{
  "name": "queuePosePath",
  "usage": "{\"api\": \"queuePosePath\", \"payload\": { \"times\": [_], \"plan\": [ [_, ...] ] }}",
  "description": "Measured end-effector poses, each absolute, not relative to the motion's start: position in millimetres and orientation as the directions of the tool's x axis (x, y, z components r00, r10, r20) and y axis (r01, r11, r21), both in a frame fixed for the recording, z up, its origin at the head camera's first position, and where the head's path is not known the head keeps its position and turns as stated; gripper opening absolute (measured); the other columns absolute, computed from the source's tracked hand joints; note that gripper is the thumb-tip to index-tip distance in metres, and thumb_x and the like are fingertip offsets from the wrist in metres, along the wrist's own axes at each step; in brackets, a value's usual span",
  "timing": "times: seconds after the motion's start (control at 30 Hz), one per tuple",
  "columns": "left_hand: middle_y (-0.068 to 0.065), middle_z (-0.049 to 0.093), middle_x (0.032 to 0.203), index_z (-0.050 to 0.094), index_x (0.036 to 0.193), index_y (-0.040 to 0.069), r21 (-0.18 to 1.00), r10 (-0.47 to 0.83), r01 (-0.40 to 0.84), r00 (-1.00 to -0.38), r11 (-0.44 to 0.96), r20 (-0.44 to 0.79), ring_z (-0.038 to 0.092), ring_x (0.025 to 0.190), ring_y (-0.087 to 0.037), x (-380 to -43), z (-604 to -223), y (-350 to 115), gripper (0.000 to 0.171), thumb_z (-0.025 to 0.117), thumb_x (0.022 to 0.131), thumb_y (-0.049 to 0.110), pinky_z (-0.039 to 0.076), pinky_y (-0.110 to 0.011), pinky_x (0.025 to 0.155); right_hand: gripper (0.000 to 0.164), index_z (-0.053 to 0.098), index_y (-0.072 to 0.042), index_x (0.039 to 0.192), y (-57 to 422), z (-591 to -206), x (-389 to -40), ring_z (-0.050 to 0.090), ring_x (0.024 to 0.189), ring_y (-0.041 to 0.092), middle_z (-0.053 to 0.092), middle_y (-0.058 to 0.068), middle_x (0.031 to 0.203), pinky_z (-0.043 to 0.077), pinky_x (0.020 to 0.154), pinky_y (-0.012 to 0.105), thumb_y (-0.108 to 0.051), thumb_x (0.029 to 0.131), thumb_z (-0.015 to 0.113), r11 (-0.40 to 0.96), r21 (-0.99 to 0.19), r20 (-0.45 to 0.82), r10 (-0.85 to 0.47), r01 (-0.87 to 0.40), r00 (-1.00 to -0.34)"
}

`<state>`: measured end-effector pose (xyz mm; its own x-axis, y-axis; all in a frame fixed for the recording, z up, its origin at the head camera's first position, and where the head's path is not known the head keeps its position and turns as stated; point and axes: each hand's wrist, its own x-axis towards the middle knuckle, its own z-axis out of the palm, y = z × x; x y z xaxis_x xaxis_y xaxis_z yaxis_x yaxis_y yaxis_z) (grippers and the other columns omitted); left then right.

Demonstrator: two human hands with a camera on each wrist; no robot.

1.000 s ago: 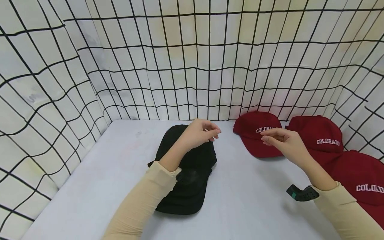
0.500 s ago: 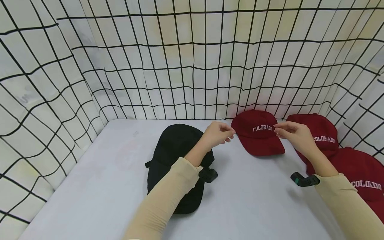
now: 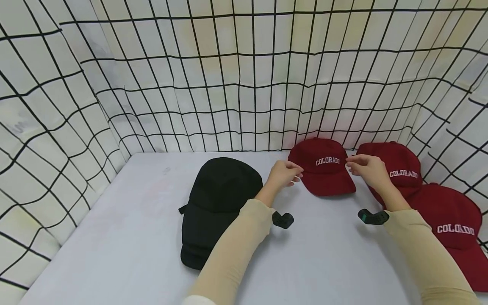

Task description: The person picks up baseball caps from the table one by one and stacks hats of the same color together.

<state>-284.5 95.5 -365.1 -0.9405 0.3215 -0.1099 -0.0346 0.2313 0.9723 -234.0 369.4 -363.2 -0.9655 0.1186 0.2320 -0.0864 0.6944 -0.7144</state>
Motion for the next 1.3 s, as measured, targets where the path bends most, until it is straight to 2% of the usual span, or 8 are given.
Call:
{"api": "queuePosePath", "payload": {
  "times": [0.2,0.33,0.7,0.8,0.9,1.03,1.1,1.3],
  "plan": [
    [-0.008,0.074,0.092,0.074,0.106,0.001,0.982,0.239,-0.161,-0.954,0.094,-0.179,0.071,0.089,-0.025,-286.8,-380.3,106.8,0.016,0.065,0.101,0.013,0.058,-0.031,0.078,0.036,0.062,0.008,0.130,375.8,-374.9,-243.0,0.068,0.101,0.041,0.064,0.033,0.123,0.054,0.072,0.023,-0.018,0.106,0.057,0.745,-0.667,0.165,0.150,0.002,-0.975],
    [-0.012,0.074,0.103,0.072,0.113,-0.001,0.976,0.206,-0.215,-0.954,0.039,-0.218,0.071,0.100,-0.028,-288.4,-388.2,112.9,0.021,0.060,0.104,0.013,0.058,-0.035,0.086,0.040,0.061,0.009,0.133,377.0,-381.0,-250.9,0.067,0.103,0.043,0.062,0.034,0.126,0.054,0.075,0.036,-0.020,0.106,0.057,0.765,-0.642,0.132,0.177,0.052,-0.975],
    [-0.020,0.068,0.123,0.065,0.130,-0.005,0.940,0.178,-0.306,-0.944,-0.154,-0.278,0.064,0.094,-0.022,-290.2,-403.1,125.0,0.031,0.052,0.103,0.005,0.055,-0.039,0.094,0.046,0.053,0.011,0.138,378.4,-388.3,-262.2,0.059,0.100,0.035,0.059,0.034,0.127,0.049,0.074,0.028,-0.019,0.104,0.056,0.726,-0.672,0.008,0.207,0.148,-0.978],
    [-0.019,0.066,0.122,0.064,0.131,-0.005,0.934,0.181,-0.318,-0.940,-0.161,-0.289,0.061,0.090,-0.020,-289.9,-403.7,127.1,0.033,0.052,0.101,0.002,0.055,-0.037,0.093,0.046,0.051,0.011,0.139,378.4,-390.6,-264.1,0.059,0.100,0.036,0.057,0.035,0.131,0.050,0.075,0.030,-0.018,0.104,0.056,0.732,-0.663,-0.003,0.206,0.156,-0.979],
    [-0.017,0.065,0.115,0.063,0.130,-0.007,0.929,0.180,-0.327,-0.938,-0.170,-0.297,0.059,0.084,-0.017,-291.6,-404.3,126.5,0.033,0.054,0.099,0.000,0.055,-0.034,0.091,0.047,0.050,0.012,0.140,377.2,-392.7,-266.9,0.056,0.112,0.043,0.051,0.037,0.139,0.051,0.090,0.043,-0.018,0.105,0.054,0.740,-0.655,-0.009,0.195,0.153,-0.981],
    [-0.018,0.064,0.112,0.060,0.129,-0.011,0.914,0.190,-0.346,-0.932,-0.212,-0.308,0.062,0.088,-0.020,-294.0,-405.3,126.7,0.033,0.055,0.099,0.000,0.055,-0.034,0.093,0.049,0.046,0.014,0.142,378.5,-395.0,-270.5,0.042,0.134,0.052,0.039,0.039,0.148,0.036,0.110,0.059,-0.018,0.106,0.051,0.744,-0.652,-0.018,0.177,0.146,-0.984],
    [-0.021,0.064,0.116,0.059,0.129,-0.012,0.901,0.206,-0.365,-0.924,-0.234,-0.321,0.064,0.095,-0.023,-295.3,-405.9,126.3,0.033,0.054,0.100,0.001,0.054,-0.036,0.096,0.050,0.045,0.015,0.142,379.1,-396.3,-272.2,0.034,0.140,0.053,0.035,0.040,0.150,0.030,0.114,0.061,-0.019,0.106,0.050,0.736,-0.662,-0.020,0.170,0.140,-0.985],
    [-0.025,0.060,0.134,0.055,0.134,-0.011,0.867,0.257,-0.430,-0.894,-0.253,-0.368,0.061,0.119,-0.032,-294.8,-403.4,125.3,0.037,0.054,0.102,0.007,0.048,-0.040,0.105,0.059,0.039,0.015,0.148,380.6,-400.9,-273.9,0.033,0.141,0.049,0.034,0.038,0.153,0.030,0.115,0.059,-0.029,0.109,0.046,0.621,-0.771,-0.046,0.172,0.145,-0.984]
  ]
}}
